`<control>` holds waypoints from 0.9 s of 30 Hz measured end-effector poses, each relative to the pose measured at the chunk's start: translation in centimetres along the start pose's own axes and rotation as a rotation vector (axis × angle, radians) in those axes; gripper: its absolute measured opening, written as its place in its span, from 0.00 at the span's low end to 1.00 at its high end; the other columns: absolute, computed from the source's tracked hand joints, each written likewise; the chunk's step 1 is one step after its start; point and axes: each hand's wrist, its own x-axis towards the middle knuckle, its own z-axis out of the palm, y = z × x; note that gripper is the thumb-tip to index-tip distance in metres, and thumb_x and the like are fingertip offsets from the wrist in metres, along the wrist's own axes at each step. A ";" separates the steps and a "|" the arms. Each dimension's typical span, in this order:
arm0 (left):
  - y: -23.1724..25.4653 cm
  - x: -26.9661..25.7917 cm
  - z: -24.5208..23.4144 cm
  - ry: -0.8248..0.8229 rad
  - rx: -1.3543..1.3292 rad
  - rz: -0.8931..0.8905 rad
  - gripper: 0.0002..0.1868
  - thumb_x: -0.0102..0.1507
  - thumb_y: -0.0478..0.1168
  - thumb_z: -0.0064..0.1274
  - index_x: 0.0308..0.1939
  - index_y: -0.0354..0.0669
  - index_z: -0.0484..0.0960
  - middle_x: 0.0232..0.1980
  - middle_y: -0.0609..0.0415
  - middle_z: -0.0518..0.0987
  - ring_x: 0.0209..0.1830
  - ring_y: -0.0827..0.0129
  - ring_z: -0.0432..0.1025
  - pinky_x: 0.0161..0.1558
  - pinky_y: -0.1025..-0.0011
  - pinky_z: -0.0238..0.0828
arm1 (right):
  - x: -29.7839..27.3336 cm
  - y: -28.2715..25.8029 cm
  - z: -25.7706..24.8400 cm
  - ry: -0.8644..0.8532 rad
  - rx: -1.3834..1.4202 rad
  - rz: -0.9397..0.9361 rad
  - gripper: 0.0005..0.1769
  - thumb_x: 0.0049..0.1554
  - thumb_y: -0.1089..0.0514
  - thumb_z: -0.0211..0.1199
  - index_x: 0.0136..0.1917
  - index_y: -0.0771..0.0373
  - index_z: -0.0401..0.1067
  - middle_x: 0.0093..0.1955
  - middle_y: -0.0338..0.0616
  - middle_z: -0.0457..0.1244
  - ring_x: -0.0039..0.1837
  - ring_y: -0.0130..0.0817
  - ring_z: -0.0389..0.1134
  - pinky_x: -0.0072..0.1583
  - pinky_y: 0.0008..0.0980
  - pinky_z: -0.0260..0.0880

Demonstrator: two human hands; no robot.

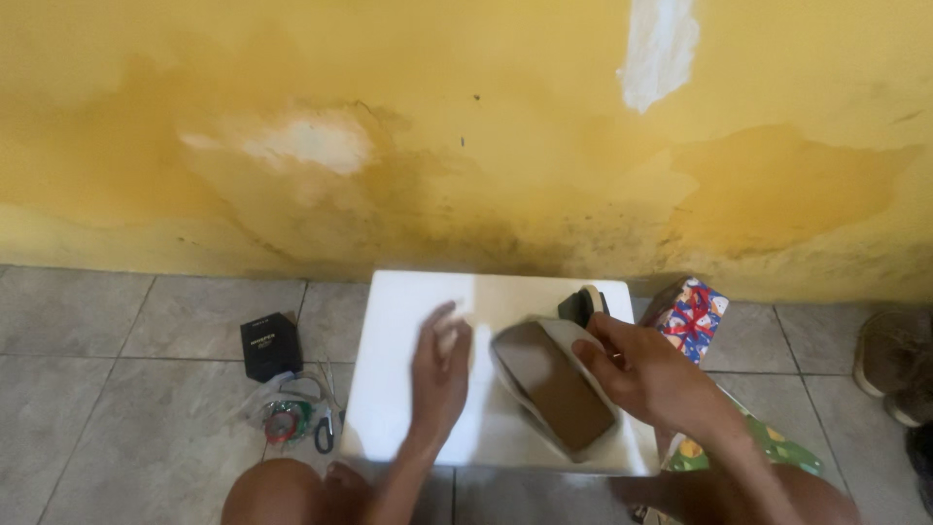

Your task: The person wraps a small rectangular box with green patterned paper, folds and creases the edges, and secures the seams with clear tape. Then the person ties a red ribbon around the wrapped box and forms a bow on top.

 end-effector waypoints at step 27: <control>12.0 -1.3 -1.3 -1.180 0.496 0.549 0.07 0.53 0.35 0.53 0.22 0.41 0.86 0.30 0.43 0.82 0.46 0.52 0.75 0.69 0.53 0.57 | -1.4 0.0 0.5 0.081 -0.046 -0.229 0.13 0.58 0.48 0.61 0.48 0.59 0.73 0.33 0.57 0.69 0.39 0.57 0.70 0.41 0.49 0.68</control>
